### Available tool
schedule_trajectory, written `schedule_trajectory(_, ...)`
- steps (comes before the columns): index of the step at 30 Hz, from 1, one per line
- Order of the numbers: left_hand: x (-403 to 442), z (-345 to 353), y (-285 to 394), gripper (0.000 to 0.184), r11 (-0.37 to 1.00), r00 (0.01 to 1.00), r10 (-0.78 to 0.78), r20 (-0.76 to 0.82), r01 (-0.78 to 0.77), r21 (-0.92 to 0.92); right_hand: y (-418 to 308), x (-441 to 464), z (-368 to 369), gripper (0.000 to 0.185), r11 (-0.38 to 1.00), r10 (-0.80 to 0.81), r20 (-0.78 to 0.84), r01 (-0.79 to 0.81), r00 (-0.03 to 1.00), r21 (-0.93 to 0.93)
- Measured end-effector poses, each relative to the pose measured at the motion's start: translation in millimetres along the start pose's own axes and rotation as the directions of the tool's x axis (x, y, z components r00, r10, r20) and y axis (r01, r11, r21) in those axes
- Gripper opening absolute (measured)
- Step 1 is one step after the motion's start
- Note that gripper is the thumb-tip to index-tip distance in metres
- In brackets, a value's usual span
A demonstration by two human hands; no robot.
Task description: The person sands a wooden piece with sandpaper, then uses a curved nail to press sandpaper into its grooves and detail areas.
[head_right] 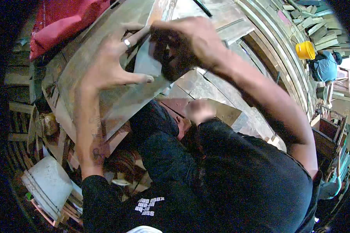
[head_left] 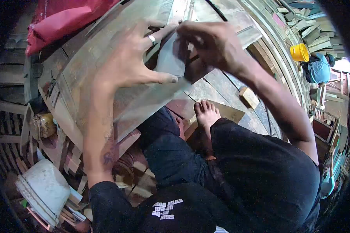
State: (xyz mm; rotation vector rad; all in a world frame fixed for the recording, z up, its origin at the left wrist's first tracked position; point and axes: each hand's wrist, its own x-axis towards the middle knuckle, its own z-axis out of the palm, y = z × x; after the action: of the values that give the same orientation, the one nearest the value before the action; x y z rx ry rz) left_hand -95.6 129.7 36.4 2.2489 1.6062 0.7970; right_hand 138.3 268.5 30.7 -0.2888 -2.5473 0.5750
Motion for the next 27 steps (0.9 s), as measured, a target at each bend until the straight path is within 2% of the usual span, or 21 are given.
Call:
schedule_trajectory(1,0.4,2.4,-0.3,0.103,0.998,0.998,0.049,-0.041,-0.051,-0.049,-9.8,-5.5,4.0,0.037,0.999,-0.035,0.036,0.035,0.999,0.011)
schedule_trajectory(2,-0.6,2.5,-0.8,0.102,0.999,0.999,0.037,-0.035,-0.038,-0.029,-20.3,-11.4,6.5,0.042,0.997,-0.069,0.074,0.068,0.995,0.024)
schedule_trajectory(3,0.5,1.8,-2.6,0.103,0.998,0.998,0.048,-0.039,-0.049,-0.030,-38.2,-6.8,-3.9,0.044,0.997,-0.062,0.163,0.068,0.985,-0.036)
schedule_trajectory(4,0.4,2.8,-3.2,0.103,0.998,0.998,0.056,-0.036,-0.058,-0.037,-36.8,-2.2,-8.4,0.044,0.997,-0.061,0.165,0.067,0.984,-0.032)
schedule_trajectory(6,0.5,2.8,-1.3,0.103,1.000,1.000,0.021,-0.020,-0.021,-0.012,-18.4,4.7,-12.8,0.042,0.981,0.161,0.176,-0.177,0.971,0.080)
schedule_trajectory(7,-0.3,3.1,-1.2,0.104,1.000,0.999,0.021,-0.028,-0.021,0.007,-1.7,12.6,-1.4,0.042,0.995,0.098,0.016,-0.098,0.995,-0.026)
schedule_trajectory(8,-0.7,2.8,-1.2,0.104,1.000,0.999,0.025,-0.030,-0.025,0.010,2.5,1.4,-0.5,0.042,0.995,0.096,0.013,-0.095,0.995,-0.030)
schedule_trajectory(10,-0.7,1.9,-2.7,0.104,0.999,0.998,0.053,-0.030,-0.053,0.009,-30.4,-3.3,-8.3,0.035,0.991,0.081,0.160,-0.097,0.984,0.095)
schedule_trajectory(11,-0.2,3.0,-3.1,0.104,0.996,0.998,0.060,-0.036,-0.058,0.062,-35.6,-4.1,-6.3,0.041,1.000,-0.016,0.178,0.020,0.984,-0.019)
schedule_trajectory(12,1.3,1.4,-2.8,0.104,0.996,0.998,0.057,-0.038,-0.055,0.065,-25.2,-6.2,3.1,0.044,0.998,-0.058,0.109,0.056,0.992,0.020)
schedule_trajectory(14,0.4,1.1,2.2,0.108,0.999,0.999,0.032,-0.006,-0.032,-0.019,-3.0,2.9,-2.8,0.043,1.000,-0.001,0.060,0.002,0.998,-0.021)
schedule_trajectory(15,0.0,5.3,-0.1,0.103,0.999,0.999,-0.015,-0.030,0.014,-0.038,2.5,10.6,-6.5,0.042,0.997,0.038,0.004,-0.038,0.999,-0.072)
schedule_trajectory(16,-0.7,5.9,-1.8,0.103,0.999,0.999,-0.014,-0.033,0.013,-0.035,0.4,13.0,-2.6,0.042,0.999,0.014,-0.062,-0.016,0.998,-0.029)
schedule_trajectory(18,1.4,3.6,-4.7,0.104,0.998,0.998,0.061,-0.020,-0.061,-0.004,-30.0,4.2,-13.5,0.044,0.992,0.068,0.116,-0.079,0.991,0.095)
schedule_trajectory(19,-0.4,3.0,-1.2,0.105,0.999,0.999,0.027,-0.019,-0.027,-0.025,-36.5,0.9,-4.3,0.049,0.998,-0.032,0.094,0.026,0.995,0.062)
schedule_trajectory(20,0.1,1.8,-0.7,0.104,1.000,0.999,0.031,-0.017,-0.031,-0.003,-41.6,-1.7,-8.2,0.052,0.998,-0.060,0.207,0.064,0.976,-0.013)
schedule_trajectory(22,1.3,-0.7,2.1,0.104,1.000,1.000,0.012,0.001,-0.012,-0.010,-32.6,7.3,-22.2,0.047,0.997,-0.067,0.257,0.058,0.964,0.042)
schedule_trajectory(23,0.0,0.8,3.2,0.104,1.000,1.000,0.010,0.004,-0.010,-0.011,-25.5,10.1,-20.9,0.047,0.999,0.039,0.186,-0.044,0.982,0.023)
schedule_trajectory(27,1.6,-1.2,1.6,0.109,0.998,0.998,0.066,-0.001,-0.066,0.011,-22.4,-4.4,-3.4,0.040,0.998,-0.035,0.131,0.028,0.991,0.058)
